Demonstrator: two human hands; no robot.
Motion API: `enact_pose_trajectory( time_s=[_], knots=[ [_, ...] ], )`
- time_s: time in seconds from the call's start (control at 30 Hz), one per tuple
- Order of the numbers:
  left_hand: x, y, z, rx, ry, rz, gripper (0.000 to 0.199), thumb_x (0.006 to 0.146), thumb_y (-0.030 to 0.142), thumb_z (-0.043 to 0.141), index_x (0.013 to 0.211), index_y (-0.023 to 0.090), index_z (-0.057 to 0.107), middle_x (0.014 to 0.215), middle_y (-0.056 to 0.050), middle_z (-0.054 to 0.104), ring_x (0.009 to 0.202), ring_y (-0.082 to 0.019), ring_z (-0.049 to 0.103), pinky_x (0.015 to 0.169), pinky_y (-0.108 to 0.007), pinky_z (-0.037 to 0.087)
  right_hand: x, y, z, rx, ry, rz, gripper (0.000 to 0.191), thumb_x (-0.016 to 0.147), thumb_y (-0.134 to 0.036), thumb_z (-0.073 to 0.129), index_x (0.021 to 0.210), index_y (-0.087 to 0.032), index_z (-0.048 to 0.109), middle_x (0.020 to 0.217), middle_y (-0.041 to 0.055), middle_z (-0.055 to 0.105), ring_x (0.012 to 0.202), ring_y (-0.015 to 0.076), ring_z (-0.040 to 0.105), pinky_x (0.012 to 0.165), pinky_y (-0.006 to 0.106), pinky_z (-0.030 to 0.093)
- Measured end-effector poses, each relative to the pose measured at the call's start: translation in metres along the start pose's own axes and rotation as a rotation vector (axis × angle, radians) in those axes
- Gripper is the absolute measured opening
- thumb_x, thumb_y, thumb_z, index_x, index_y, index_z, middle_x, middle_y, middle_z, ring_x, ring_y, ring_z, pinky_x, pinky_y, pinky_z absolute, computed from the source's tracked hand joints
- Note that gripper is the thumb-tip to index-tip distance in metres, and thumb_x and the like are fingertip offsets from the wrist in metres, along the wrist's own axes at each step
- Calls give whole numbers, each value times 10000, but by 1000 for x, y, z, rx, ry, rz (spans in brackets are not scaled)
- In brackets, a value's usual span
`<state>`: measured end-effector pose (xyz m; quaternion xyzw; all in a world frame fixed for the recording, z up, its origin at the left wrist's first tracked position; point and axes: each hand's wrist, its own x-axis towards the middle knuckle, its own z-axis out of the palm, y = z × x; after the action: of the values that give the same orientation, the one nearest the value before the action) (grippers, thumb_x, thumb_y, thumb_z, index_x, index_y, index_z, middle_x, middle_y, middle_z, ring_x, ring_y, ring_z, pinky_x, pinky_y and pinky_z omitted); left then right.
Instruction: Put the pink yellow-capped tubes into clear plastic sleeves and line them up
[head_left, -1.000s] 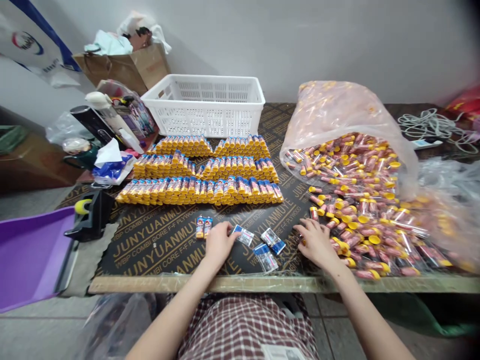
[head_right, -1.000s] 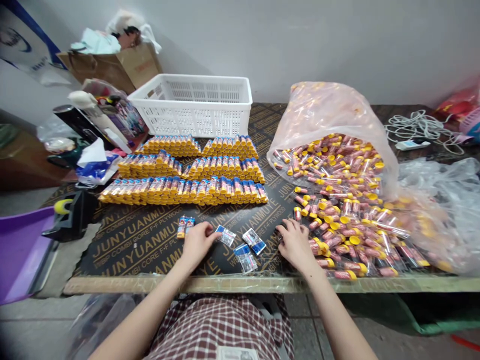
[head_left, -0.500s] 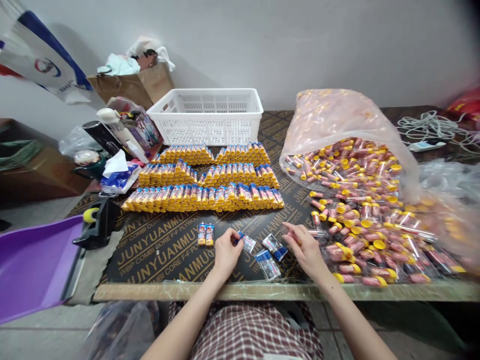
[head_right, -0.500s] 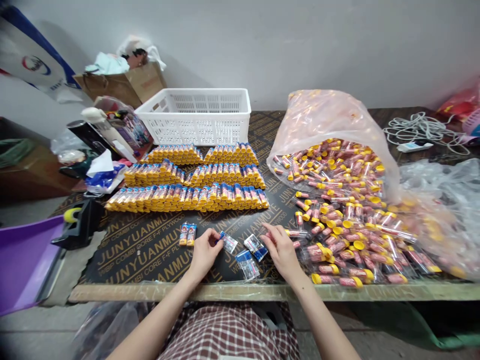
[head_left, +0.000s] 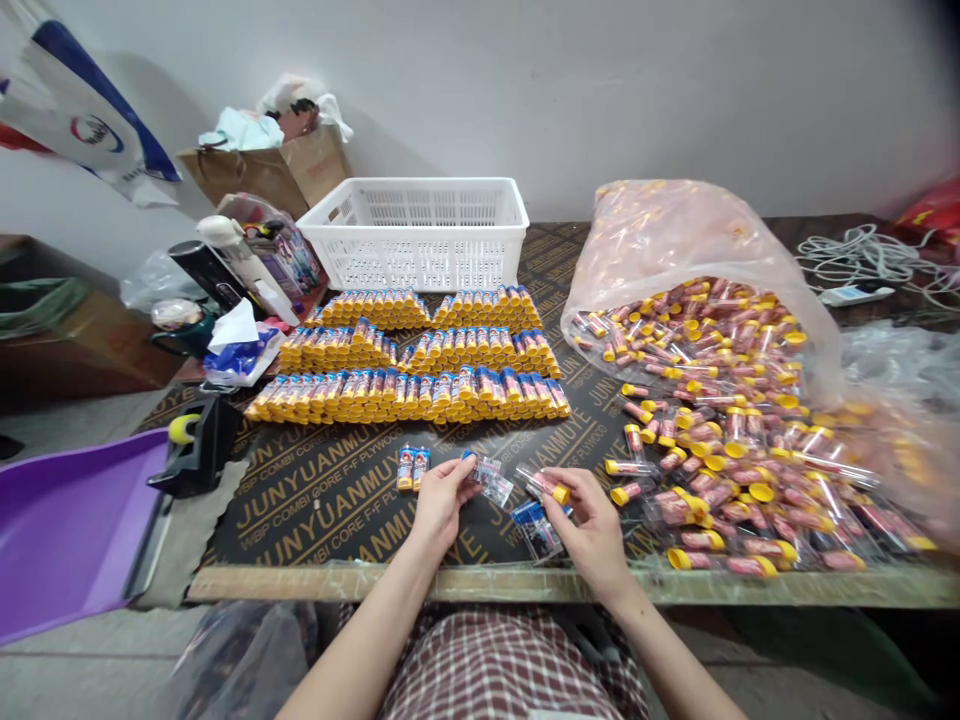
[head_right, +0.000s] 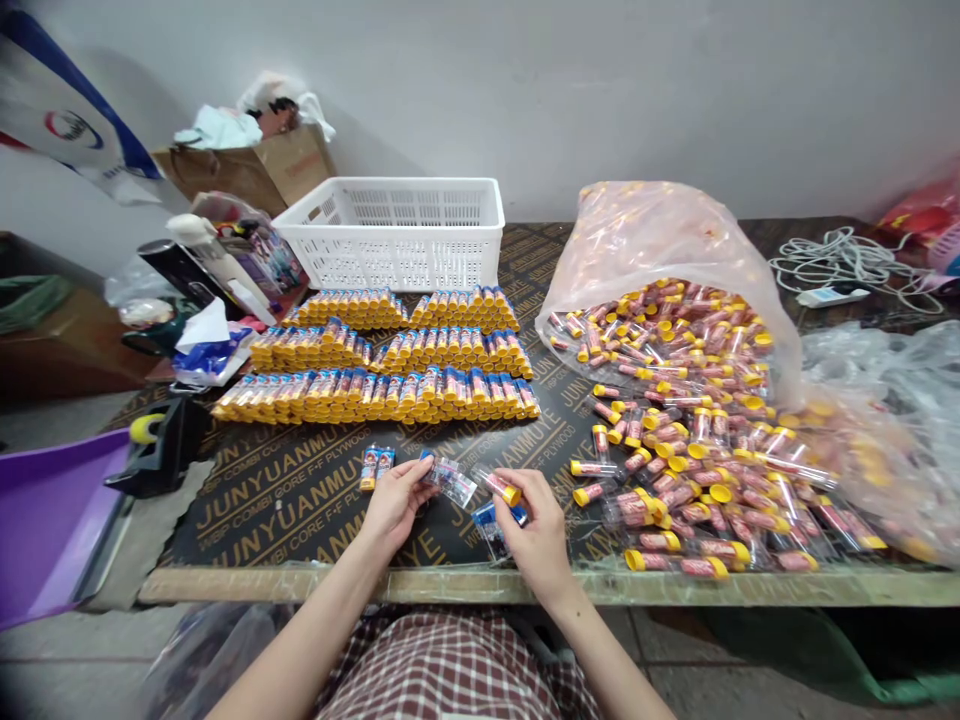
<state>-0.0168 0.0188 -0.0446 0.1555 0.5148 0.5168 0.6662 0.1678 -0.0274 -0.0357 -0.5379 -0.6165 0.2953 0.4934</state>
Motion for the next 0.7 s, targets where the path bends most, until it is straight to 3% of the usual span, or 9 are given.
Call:
enact_pose_trajectory(
  time_s=[0.33,0.5,0.7],
  knots=[
    [-3,2,2,-3,54,-4,380,485,412,814,621,113,623,583,-1,620,506,-83,548,560,-231,493,-8,-11,12,-112,37,-290,294,789,-94,576,1033,-256,603,983,59,646,941,216,609,830,398,512],
    [-9,-2,7,-19,-5,48,365,566,417,775,697,123,602,647,1,630,577,-92,580,580,-223,498,-10,-3,18,-78,-61,-283,313,805,-122,570,1084,-261,607,1033,60,652,972,212,614,869,403,506],
    [-16,1,10,8,-120,41,478,507,278,829,881,169,553,704,19,650,607,-107,615,620,-245,517,-10,3,18,-19,-198,-206,386,818,-116,480,1146,-286,595,1080,61,591,1000,203,587,862,374,507]
  ],
)
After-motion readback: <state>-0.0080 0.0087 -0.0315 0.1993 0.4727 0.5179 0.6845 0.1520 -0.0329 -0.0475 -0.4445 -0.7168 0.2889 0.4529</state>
